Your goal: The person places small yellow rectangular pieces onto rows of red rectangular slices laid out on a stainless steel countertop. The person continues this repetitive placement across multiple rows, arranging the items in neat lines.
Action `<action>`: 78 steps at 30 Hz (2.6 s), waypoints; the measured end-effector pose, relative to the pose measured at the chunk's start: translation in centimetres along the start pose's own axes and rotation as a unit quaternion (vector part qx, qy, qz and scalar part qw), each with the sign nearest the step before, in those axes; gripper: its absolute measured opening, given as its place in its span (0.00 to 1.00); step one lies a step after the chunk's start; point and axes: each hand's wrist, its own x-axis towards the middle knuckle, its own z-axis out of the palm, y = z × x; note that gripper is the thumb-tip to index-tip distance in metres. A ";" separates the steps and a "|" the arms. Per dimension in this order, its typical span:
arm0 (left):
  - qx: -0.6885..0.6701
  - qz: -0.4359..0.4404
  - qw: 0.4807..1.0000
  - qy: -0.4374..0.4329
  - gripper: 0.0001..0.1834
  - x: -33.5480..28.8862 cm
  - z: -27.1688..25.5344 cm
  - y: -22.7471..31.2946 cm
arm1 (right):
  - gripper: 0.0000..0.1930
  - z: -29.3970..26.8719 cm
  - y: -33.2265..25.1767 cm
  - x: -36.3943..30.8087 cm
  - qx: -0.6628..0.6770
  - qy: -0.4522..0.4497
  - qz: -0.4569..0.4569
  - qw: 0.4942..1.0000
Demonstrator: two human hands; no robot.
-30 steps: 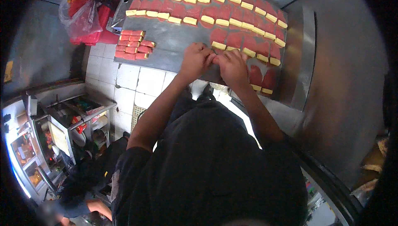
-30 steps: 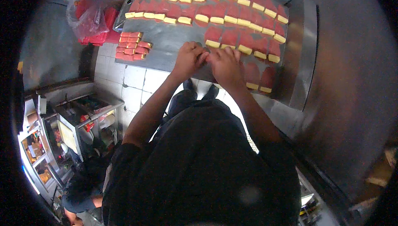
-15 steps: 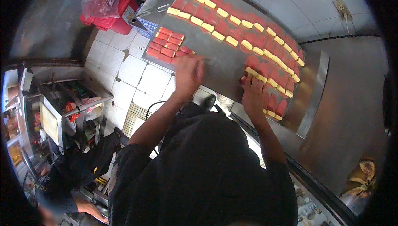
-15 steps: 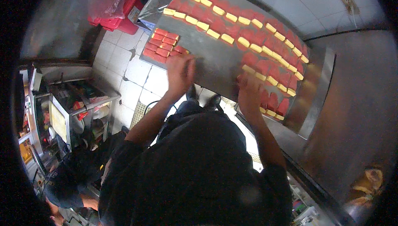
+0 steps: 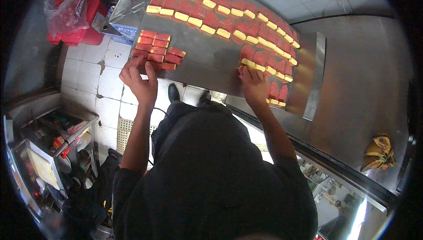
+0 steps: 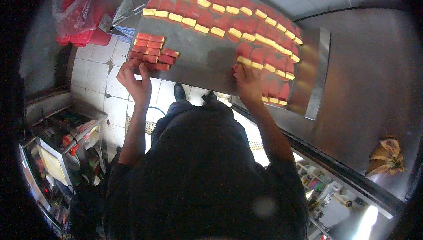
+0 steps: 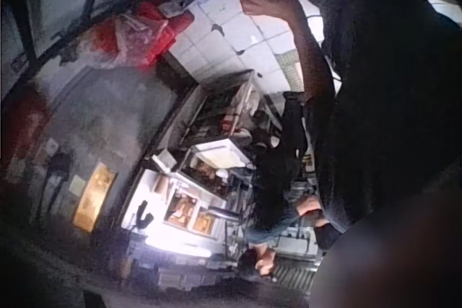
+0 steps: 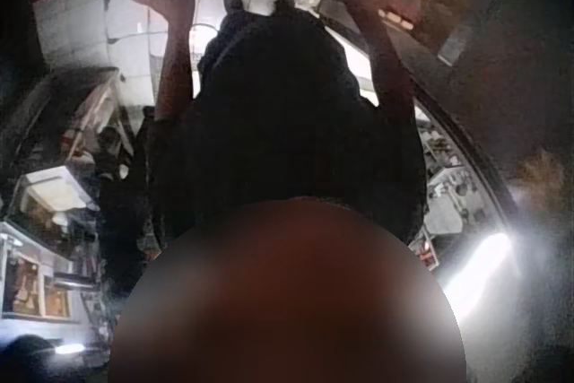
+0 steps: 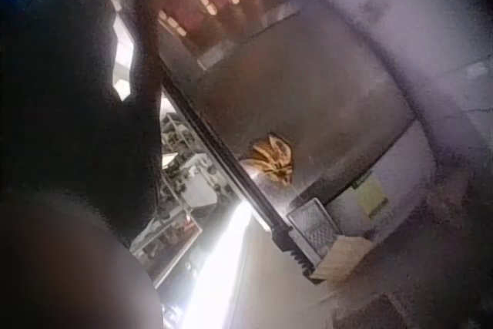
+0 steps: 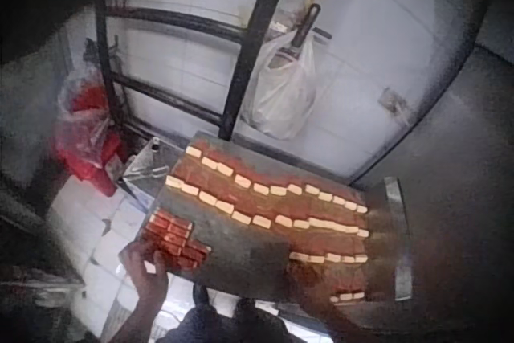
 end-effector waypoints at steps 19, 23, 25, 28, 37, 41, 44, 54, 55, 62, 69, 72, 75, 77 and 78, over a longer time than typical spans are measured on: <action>0.093 -0.038 0.991 -0.090 0.77 -2.8 2.4 2.6 | 0.10 3.5 -12.5 17.7 0.364 0.001 -0.104 0.926; 0.111 -0.052 0.989 -0.084 0.79 -3.1 3.1 3.0 | 0.08 4.5 -12.8 17.2 0.405 -0.026 -0.069 0.911; 0.131 -0.030 0.987 -0.091 0.78 -2.8 3.8 3.6 | 0.06 5.4 -13.2 17.0 0.407 -0.022 -0.072 0.910; 0.155 0.002 0.985 -0.077 0.73 -2.3 5.8 3.6 | 0.07 6.5 -14.4 17.7 0.346 -0.088 -0.115 0.927; -0.052 0.013 0.985 -0.165 0.52 -3.1 5.7 10.8 | 0.08 -1.7 0.1 -2.4 0.397 0.204 0.027 0.895; -0.169 0.220 0.864 -0.419 0.25 -9.3 8.4 17.3 | 0.10 -1.5 8.6 -10.8 0.309 0.177 0.120 0.927; -0.167 0.251 0.813 -0.498 0.21 -11.3 11.2 20.6 | 0.12 -2.1 9.0 -13.2 0.352 0.085 0.090 0.928; -0.192 0.239 0.805 -0.507 0.16 -10.0 12.8 20.8 | 0.14 0.6 6.6 -12.2 0.233 0.080 -0.042 0.968; -0.194 0.246 0.806 -0.502 0.16 -10.1 12.8 20.6 | 0.13 0.9 6.3 -12.2 0.220 0.079 -0.042 0.971; -0.223 0.266 0.805 -0.480 0.23 -10.4 12.0 19.7 | 0.13 1.2 5.5 -12.3 0.203 0.103 -0.042 0.973; -0.174 0.261 0.820 -0.479 0.26 -10.9 12.1 20.5 | 0.11 1.3 5.4 -11.7 0.221 0.154 0.033 0.963; -0.205 0.247 0.808 -0.494 0.20 -10.9 13.0 20.0 | 0.10 1.2 5.7 -11.2 0.252 0.169 0.075 0.950; -0.204 0.241 0.815 -0.486 0.14 -10.8 12.9 20.1 | 0.07 0.7 5.8 -10.3 0.261 0.162 0.124 0.944; -0.207 0.235 0.835 -0.452 0.13 -10.9 12.6 20.5 | 0.06 0.0 6.0 -9.7 0.254 0.177 0.147 0.939; -0.209 0.232 0.844 -0.435 0.12 -10.9 12.6 20.7 | 0.08 0.1 6.2 -9.9 0.249 0.169 0.117 0.946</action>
